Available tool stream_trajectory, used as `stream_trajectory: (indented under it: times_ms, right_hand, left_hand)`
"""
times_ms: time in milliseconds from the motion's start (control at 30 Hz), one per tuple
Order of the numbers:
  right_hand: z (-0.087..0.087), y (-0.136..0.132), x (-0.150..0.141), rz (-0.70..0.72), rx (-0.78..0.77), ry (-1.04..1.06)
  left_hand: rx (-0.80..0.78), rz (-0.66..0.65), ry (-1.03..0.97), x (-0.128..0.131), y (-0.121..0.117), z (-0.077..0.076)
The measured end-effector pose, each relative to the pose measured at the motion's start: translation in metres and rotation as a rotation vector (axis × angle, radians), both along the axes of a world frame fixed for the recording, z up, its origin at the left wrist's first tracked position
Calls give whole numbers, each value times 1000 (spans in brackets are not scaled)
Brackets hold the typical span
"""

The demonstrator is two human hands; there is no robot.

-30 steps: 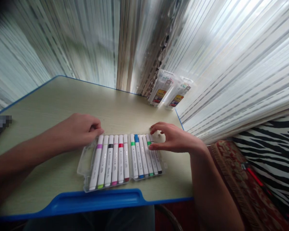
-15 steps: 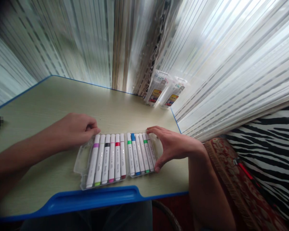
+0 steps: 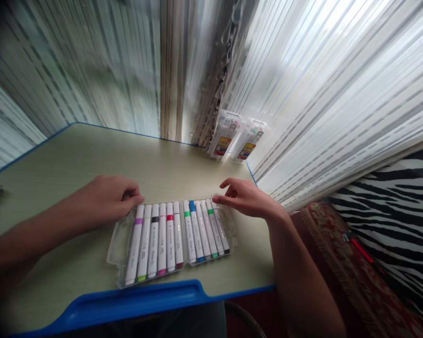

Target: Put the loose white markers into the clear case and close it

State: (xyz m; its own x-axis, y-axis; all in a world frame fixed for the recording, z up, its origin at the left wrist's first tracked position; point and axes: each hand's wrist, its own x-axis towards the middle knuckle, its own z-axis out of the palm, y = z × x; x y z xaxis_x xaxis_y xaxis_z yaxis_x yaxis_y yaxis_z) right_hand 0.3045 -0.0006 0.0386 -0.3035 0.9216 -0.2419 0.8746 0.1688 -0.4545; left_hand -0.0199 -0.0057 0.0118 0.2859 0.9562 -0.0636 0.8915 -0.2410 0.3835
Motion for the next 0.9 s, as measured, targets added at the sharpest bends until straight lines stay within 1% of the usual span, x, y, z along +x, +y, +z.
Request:
stream_trajectory:
  times_ms: [100,200,300,400,567,633,733,833,900]
  right_hand:
    - [-1,0,-6,-35,-48,-38]
    - [-5,0,-9,-87,-101,-16]
    - [-10,2,-10,-123,-138,18]
    - [-16,4,-10,-129,-126,48]
    - [-20,6,-13,-156,-86,102]
    - [-21,6,-13,-163,-80,116]
    - [-24,9,-11,-188,-66,135]
    - [-27,13,-8,-222,-71,158]
    - [-29,15,-6,-242,-73,167]
  left_hand:
    - [3,-5,20,-1,1,-1]
    - [30,-8,25,-2,1,-1]
    - [47,16,10,-1,2,0]
    - [43,46,-28,-1,0,4]
    - [35,65,-145,-1,-2,9]
    - [-16,87,-212,-1,-2,9]
    - [-122,124,-378,-2,-2,5]
    - [-229,202,-542,-1,-3,5]
    - [-292,265,-634,2,-5,7]
